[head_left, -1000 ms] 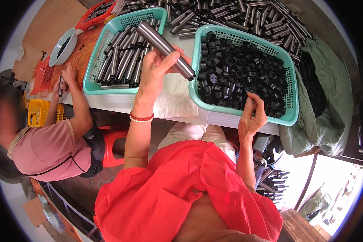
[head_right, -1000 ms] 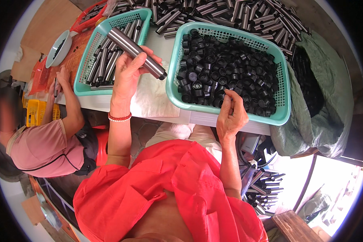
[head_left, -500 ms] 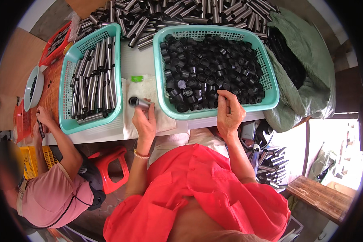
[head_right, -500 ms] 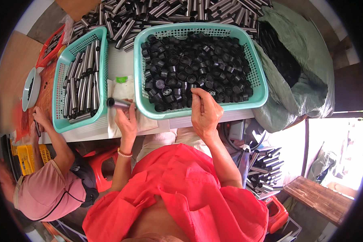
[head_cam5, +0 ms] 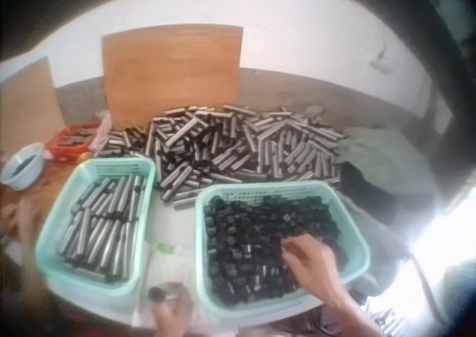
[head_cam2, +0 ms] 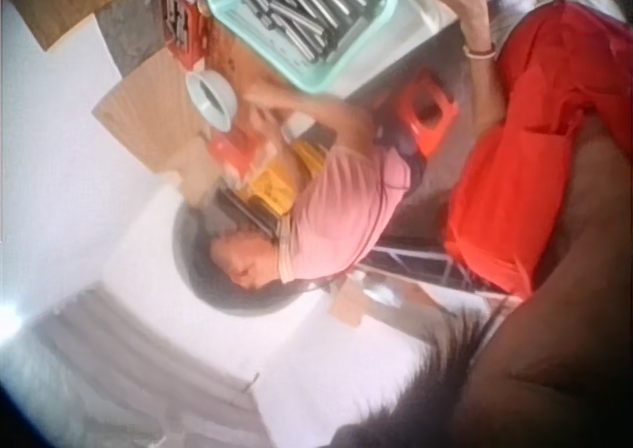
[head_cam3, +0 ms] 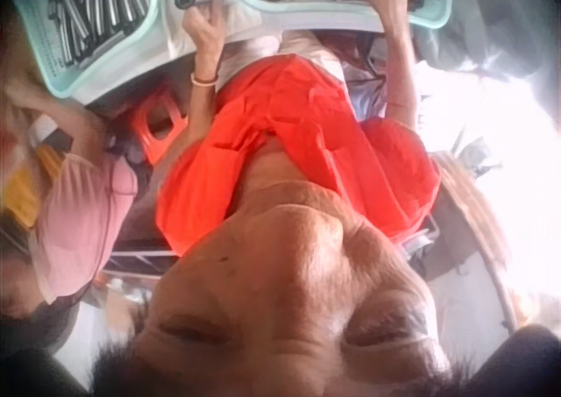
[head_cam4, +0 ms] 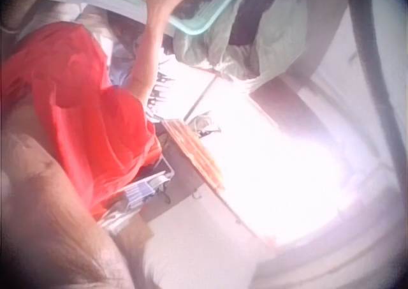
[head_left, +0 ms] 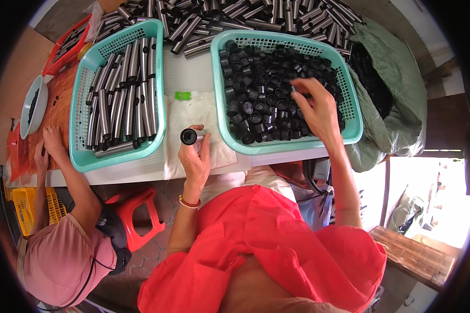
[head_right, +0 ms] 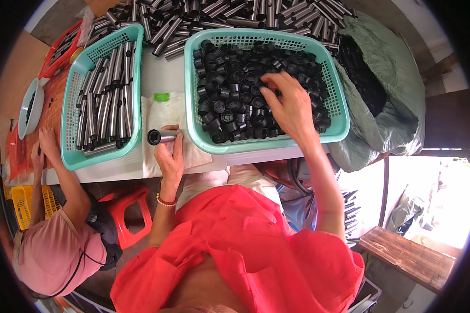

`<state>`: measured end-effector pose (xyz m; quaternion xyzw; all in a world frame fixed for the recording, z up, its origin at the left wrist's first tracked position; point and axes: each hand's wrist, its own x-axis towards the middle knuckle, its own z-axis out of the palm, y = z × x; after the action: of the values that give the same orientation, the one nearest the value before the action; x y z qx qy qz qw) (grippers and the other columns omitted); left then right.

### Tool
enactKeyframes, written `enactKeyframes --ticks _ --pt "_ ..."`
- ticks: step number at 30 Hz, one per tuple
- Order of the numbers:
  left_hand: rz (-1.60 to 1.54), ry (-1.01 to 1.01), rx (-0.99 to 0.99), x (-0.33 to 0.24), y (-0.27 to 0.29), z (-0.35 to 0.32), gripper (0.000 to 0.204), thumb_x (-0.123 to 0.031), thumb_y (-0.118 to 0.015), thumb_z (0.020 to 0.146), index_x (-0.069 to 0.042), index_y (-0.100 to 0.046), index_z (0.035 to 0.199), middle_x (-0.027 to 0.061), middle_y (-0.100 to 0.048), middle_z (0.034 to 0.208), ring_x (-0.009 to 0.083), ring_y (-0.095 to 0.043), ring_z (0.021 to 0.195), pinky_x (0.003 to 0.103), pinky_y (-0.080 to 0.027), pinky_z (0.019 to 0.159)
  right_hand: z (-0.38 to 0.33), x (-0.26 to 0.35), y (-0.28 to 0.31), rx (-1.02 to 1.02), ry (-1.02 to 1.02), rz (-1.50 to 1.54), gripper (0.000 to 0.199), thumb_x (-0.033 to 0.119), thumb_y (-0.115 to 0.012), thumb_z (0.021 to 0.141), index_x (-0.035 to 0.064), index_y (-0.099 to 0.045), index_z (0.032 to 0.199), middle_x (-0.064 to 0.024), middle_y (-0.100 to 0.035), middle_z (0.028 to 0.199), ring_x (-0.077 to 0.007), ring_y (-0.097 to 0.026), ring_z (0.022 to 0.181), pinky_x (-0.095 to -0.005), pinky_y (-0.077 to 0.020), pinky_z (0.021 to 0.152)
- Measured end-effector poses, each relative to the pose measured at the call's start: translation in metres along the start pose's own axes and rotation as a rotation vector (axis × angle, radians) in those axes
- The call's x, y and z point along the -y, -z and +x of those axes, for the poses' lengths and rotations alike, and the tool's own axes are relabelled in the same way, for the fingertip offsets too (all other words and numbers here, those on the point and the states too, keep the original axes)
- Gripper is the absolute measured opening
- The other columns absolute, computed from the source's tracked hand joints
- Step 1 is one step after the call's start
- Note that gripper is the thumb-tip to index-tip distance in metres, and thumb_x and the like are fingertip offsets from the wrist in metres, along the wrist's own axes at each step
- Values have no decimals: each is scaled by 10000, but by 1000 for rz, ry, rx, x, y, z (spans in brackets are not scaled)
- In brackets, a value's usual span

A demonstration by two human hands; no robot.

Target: The person repeatedly picks a metal rod from a basket and attaches a black plastic cap to one end, then places the assembled unit into a separate basket. The process is repeated continuously throughout the clip.

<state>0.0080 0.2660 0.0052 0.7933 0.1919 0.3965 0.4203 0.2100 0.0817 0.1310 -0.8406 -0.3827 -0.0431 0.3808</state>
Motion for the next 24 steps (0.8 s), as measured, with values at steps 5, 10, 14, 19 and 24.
enactKeyframes --ticks 5,10,14,19,24 --pt "15 14 16 -1 1 1 213 -29 -640 834 21 -528 1008 114 -630 950 216 -609 659 322 -481 589 53 -14 -26 293 318 -179 352 -22 -634 735 27 -581 1079 -114 -553 1013 -303 -584 942 -384 -486 768" --pt "-50 72 -7 1 0 0 207 -44 -642 838 18 -544 1010 120 -616 902 223 -607 690 322 -483 611 68 -31 -47 427 443 -187 373 -59 -621 687 30 -564 1045 -127 -522 1003 -356 -555 931 -418 -466 768" --pt "11 105 35 -2 3 2 215 -76 -649 837 14 -530 991 136 -571 823 279 -583 672 345 -466 603 66 -33 -45 360 322 -110 349 -52 -646 688 22 -557 1017 -111 -548 966 -291 -587 837 -359 -488 722" --pt "46 64 32 0 2 1 253 -85 -665 812 -12 -519 1005 123 -553 809 273 -565 663 354 -452 592 57 -5 -38 330 -137 543 395 20 -669 771 18 -565 1152 -90 -589 1049 -172 -600 856 -286 -508 841" --pt "67 26 21 -9 4 7 263 -85 -664 808 -23 -533 1028 117 -565 831 275 -581 704 357 -458 605 30 63 -53 469 -208 1194 305 17 -654 782 12 -578 1077 -98 -617 1035 -173 -603 980 -284 -474 882"
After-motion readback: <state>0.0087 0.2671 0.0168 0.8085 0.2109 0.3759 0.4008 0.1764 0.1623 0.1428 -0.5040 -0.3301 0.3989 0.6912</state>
